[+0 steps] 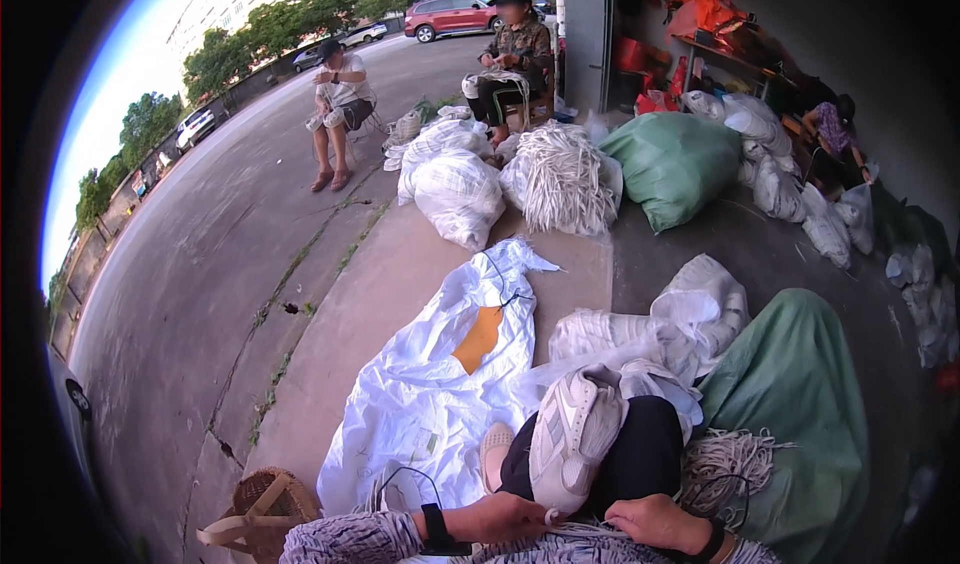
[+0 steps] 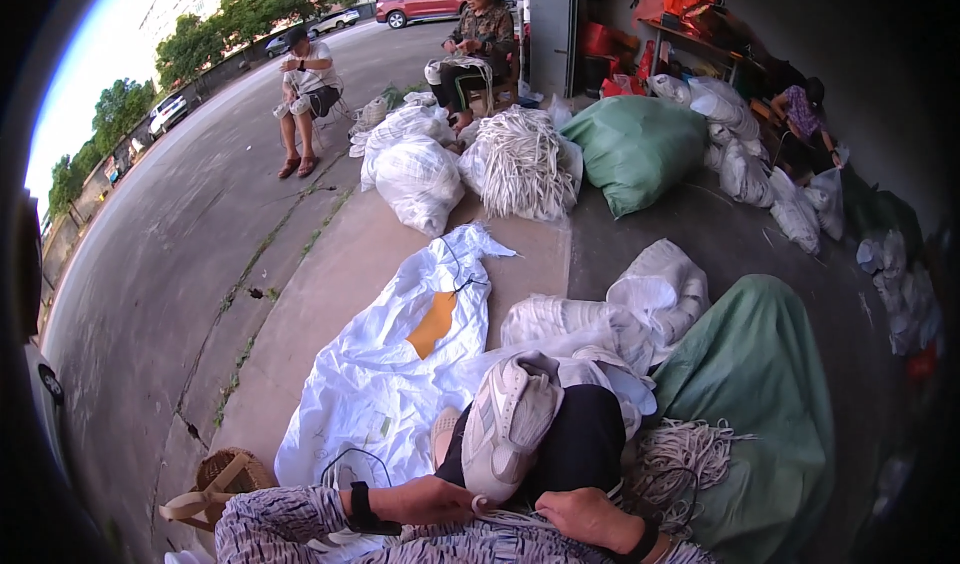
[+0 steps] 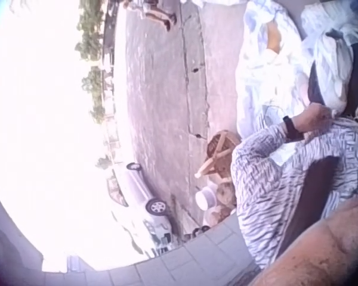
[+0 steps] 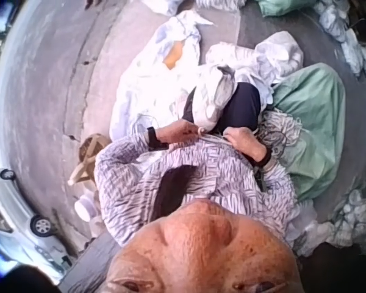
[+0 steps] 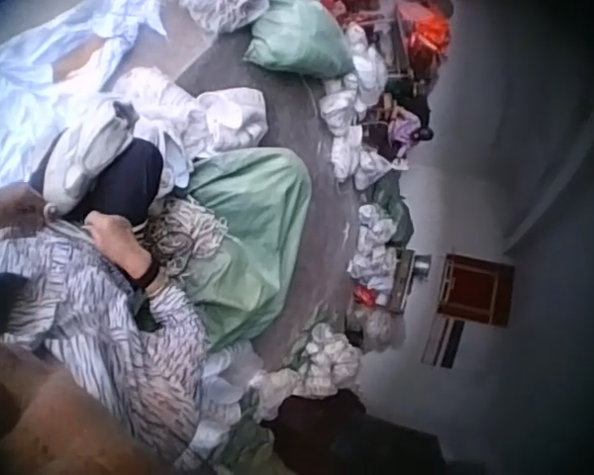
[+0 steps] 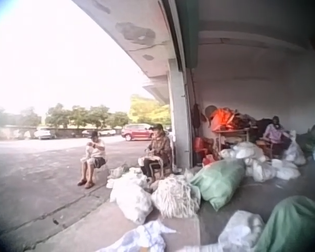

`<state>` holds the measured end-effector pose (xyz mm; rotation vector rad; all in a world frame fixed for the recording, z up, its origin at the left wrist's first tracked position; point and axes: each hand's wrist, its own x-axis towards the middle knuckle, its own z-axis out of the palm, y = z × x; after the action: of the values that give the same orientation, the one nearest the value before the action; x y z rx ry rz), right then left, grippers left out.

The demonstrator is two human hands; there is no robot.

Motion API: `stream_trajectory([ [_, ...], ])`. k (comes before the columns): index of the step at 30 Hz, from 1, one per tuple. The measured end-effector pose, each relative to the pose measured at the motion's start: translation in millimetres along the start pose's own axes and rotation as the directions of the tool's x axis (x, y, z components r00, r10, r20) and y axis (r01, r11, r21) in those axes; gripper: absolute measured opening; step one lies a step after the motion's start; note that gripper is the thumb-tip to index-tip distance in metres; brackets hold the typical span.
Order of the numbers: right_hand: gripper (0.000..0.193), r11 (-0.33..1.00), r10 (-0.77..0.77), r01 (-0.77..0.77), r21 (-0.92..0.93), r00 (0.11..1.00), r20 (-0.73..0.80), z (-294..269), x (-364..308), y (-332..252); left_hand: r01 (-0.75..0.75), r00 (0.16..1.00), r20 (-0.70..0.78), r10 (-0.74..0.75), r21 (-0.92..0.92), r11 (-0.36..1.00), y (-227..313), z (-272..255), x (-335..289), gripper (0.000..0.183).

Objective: The recorder is lacing a white athletic shoe while sitting in a storage area surrounded by bags of components.

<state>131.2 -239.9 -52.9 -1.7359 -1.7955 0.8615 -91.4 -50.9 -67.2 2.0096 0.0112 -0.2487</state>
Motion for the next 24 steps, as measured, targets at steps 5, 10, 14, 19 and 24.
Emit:
stream_trajectory([
  [5, 0.011, 0.96, 0.234, -0.188, 0.21, 0.946, -0.224, -36, 25, -7, 0.328, 0.836, -0.25, -0.489, -0.487, 0.81, -6, -35, 9, 0.027],
  [10, 0.017, 0.905, 0.237, -0.159, 0.394, 0.959, -0.157, -45, 70, 6, 0.129, 0.773, -0.634, 0.01, 0.173, 0.976, 15, -37, 59, 0.018],
  [14, 0.009, 0.932, 0.252, -0.208, 0.296, 0.96, -0.121, -48, 94, 14, 0.167, 0.771, -0.623, 0.132, 0.399, 0.902, 14, -20, 75, 0.025],
  [19, 0.006, 0.896, 0.327, -0.322, 0.306, 0.944, 0.038, -55, 98, 14, 0.23, 0.791, -0.597, 0.136, 0.495, 0.838, 26, -16, 79, 0.027],
  [24, 0.007, 0.893, 0.382, -0.376, 0.246, 0.924, 0.023, -57, 112, 11, 0.181, 0.774, -0.626, 0.094, 0.361, 0.915, 16, -29, 79, 0.024],
])
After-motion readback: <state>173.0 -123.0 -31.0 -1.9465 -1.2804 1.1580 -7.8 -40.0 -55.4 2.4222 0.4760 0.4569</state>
